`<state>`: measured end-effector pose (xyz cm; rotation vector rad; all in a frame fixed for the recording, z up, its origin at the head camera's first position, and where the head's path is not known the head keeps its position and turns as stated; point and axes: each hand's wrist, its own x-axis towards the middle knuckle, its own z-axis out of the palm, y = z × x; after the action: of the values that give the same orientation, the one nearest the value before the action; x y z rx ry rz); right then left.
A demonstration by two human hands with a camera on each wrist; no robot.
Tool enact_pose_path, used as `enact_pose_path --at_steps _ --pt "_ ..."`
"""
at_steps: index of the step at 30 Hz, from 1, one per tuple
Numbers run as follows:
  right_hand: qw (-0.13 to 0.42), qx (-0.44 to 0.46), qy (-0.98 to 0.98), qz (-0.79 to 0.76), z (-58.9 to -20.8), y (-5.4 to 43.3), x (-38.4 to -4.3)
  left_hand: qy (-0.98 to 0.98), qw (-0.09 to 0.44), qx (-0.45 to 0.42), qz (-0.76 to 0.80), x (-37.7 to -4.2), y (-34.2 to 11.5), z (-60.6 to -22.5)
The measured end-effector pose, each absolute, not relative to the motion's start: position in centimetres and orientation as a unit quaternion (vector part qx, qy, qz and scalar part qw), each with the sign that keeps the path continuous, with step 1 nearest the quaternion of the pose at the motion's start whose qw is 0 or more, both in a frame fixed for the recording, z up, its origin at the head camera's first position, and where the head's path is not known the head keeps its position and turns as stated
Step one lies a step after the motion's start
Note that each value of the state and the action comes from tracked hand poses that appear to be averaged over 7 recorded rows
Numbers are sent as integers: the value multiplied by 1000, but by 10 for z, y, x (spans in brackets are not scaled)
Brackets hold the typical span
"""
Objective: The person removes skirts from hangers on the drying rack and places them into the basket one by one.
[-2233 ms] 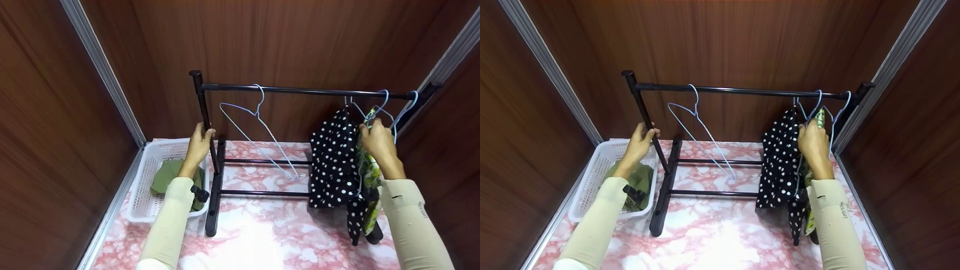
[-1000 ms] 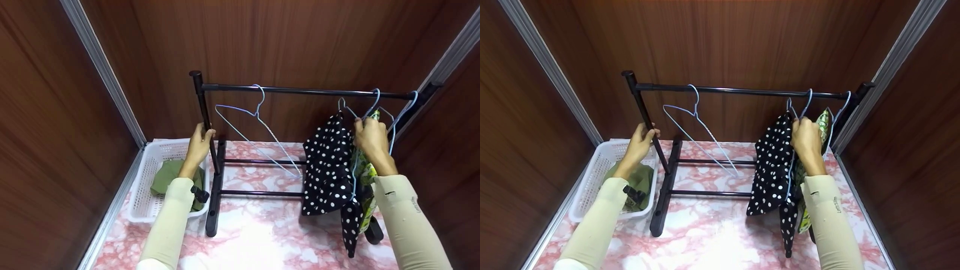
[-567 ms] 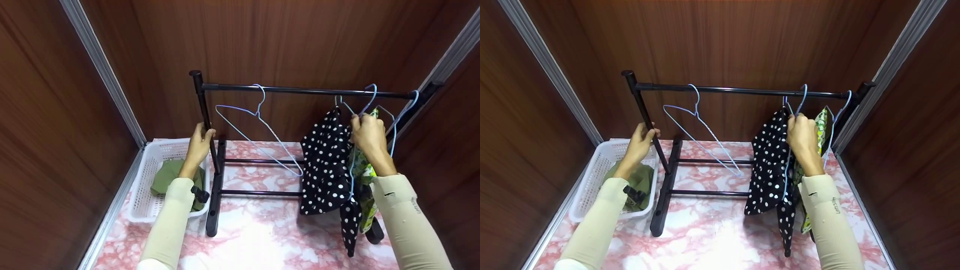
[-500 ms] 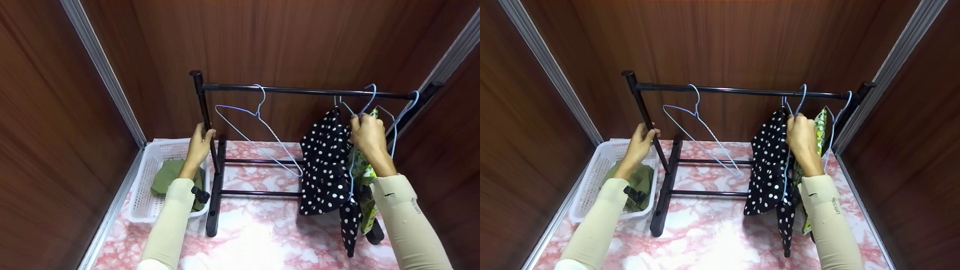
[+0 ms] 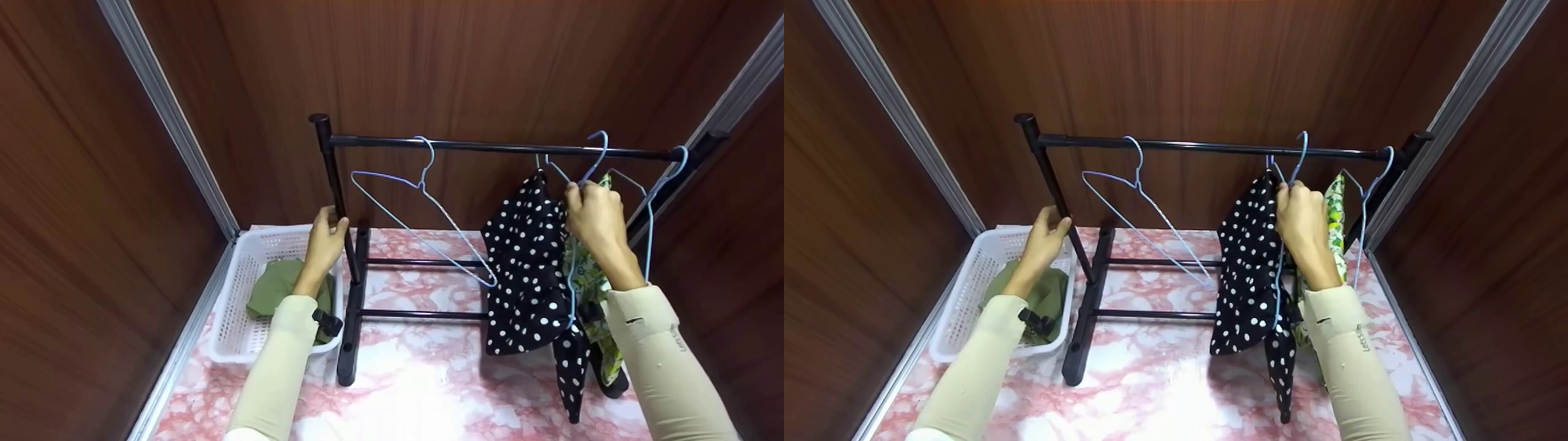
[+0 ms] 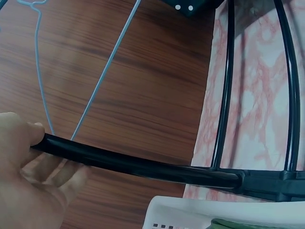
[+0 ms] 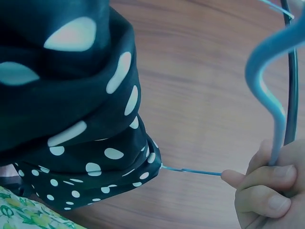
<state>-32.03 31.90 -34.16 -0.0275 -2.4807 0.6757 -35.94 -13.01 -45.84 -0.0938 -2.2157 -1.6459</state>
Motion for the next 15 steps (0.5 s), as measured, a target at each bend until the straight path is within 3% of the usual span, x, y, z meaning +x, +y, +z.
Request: enact_pose_path --at_steps 7,15 --pt "292 -1 -922 255 -337 309 -317 -783 272 29 -558 -355 -125 -456" --pt "312 24 -914 258 -334 298 -315 -799 220 11 -560 -348 -112 -464"
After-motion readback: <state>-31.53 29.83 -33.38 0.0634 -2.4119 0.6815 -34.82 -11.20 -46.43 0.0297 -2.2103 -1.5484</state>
